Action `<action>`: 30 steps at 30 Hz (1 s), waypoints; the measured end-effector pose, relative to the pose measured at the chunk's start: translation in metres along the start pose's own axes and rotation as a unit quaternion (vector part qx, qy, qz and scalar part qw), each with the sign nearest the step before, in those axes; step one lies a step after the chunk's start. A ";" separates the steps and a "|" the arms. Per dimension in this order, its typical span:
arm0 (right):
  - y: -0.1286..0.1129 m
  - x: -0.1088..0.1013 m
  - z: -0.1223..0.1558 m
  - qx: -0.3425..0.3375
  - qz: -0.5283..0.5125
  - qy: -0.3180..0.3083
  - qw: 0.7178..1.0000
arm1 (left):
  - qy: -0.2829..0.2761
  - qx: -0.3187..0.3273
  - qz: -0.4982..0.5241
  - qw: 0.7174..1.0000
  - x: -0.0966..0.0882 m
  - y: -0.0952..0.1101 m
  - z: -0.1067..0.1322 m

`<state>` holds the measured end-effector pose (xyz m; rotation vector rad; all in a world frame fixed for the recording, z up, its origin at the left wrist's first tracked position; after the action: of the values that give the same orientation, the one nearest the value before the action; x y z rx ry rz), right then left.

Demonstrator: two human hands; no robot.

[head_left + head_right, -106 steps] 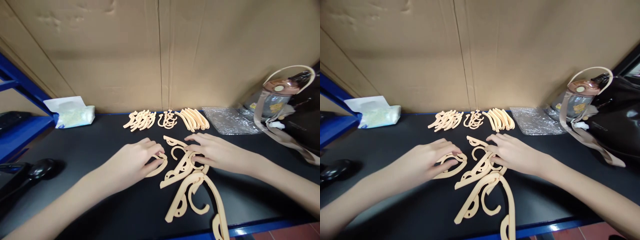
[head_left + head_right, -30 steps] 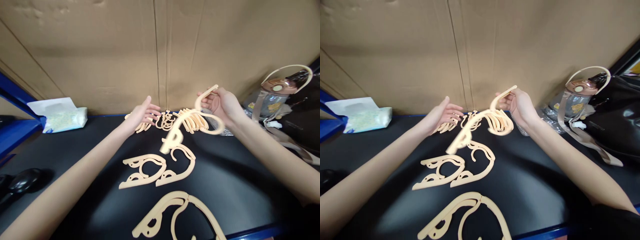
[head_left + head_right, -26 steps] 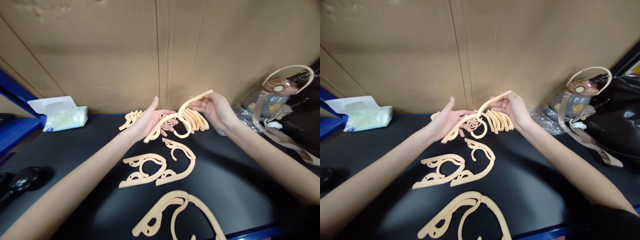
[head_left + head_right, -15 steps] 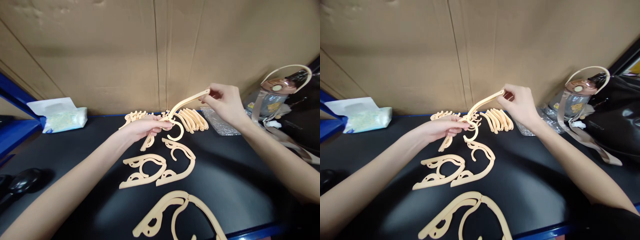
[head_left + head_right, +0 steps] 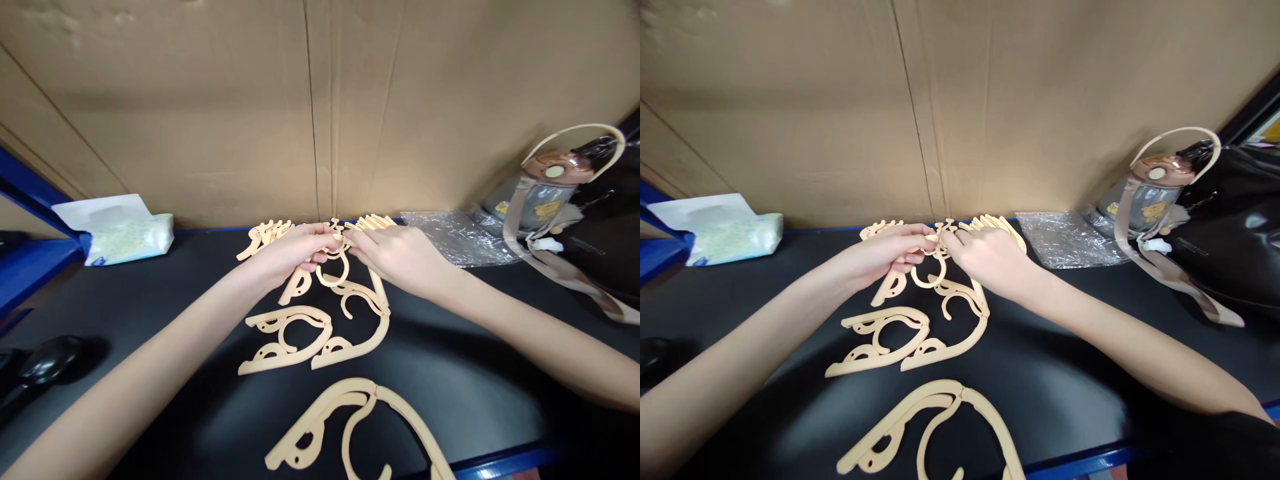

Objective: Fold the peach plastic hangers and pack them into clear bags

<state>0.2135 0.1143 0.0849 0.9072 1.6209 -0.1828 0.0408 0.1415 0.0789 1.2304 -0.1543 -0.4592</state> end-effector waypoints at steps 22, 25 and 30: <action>-0.012 0.019 0.000 0.114 -0.085 -0.071 0.987 | -0.034 0.037 -0.020 0.999 0.029 -0.019 -0.001; -0.008 0.014 -0.001 0.097 -0.078 -0.070 0.990 | -0.039 0.023 -0.036 0.998 0.024 -0.019 -0.002; -0.011 0.016 -0.002 0.042 -0.006 -0.068 0.997 | -0.010 0.020 -0.093 0.995 0.015 -0.014 -0.003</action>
<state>0.2052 0.1155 0.0680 0.9294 1.5027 -0.3165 0.0518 0.1344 0.0623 1.2854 -0.0656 -0.6328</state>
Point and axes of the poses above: each hand's wrist, its own z-axis away from the middle knuckle, its own x-axis out of the palm, y = z × x, the point moved 2 cm from there along -z, towards the middle knuckle, and after that the axes turned 8 degrees about -x, right-handed, at the moved point
